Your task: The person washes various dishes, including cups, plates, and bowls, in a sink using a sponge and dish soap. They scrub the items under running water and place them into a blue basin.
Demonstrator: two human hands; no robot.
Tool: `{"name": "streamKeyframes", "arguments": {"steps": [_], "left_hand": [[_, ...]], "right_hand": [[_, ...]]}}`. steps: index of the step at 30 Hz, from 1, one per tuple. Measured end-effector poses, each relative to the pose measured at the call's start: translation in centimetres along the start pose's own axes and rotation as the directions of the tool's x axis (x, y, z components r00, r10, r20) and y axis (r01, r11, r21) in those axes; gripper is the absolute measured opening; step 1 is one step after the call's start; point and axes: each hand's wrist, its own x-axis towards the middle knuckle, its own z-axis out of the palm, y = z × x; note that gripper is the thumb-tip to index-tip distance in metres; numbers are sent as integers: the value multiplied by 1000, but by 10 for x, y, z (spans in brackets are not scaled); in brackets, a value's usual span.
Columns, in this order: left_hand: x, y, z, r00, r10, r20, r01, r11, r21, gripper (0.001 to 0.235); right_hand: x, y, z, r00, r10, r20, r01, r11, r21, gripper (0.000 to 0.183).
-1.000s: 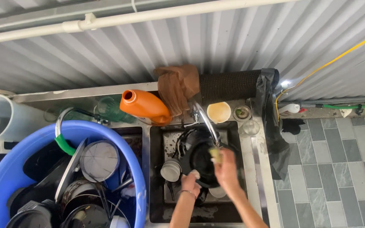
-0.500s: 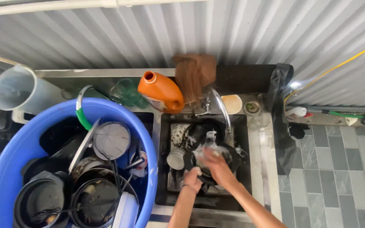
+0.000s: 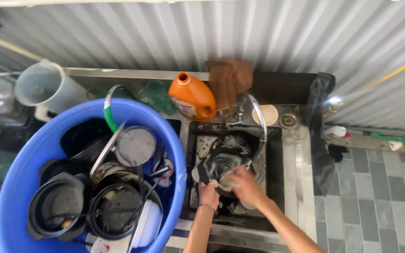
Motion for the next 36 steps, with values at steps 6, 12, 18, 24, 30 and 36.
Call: {"name": "streamKeyframes", "arguments": {"steps": [6, 12, 18, 24, 30, 36], "left_hand": [[-36, 26, 47, 973, 165, 163, -209, 928, 310, 52], [-54, 46, 54, 950, 139, 279, -256, 859, 444, 55], [-32, 53, 31, 978, 98, 186, -183, 833, 522, 74], [-91, 158, 99, 854, -69, 516, -484, 256, 837, 33], [-75, 134, 121, 604, 15, 797, -777, -210, 593, 45], [-98, 149, 148, 557, 206, 804, -803, -112, 585, 32]], "right_hand": [[27, -60, -7, 921, 123, -369, -13, 958, 285, 61], [44, -53, 8, 911, -171, -374, 228, 967, 114, 59], [42, 7, -19, 792, 395, -465, -504, 853, -134, 51], [4, 27, -59, 892, 423, -158, -93, 516, 852, 65], [-17, -60, -82, 993, -97, -65, 115, 919, 377, 75], [-32, -35, -76, 902, 53, -430, 72, 960, 270, 50]]}}
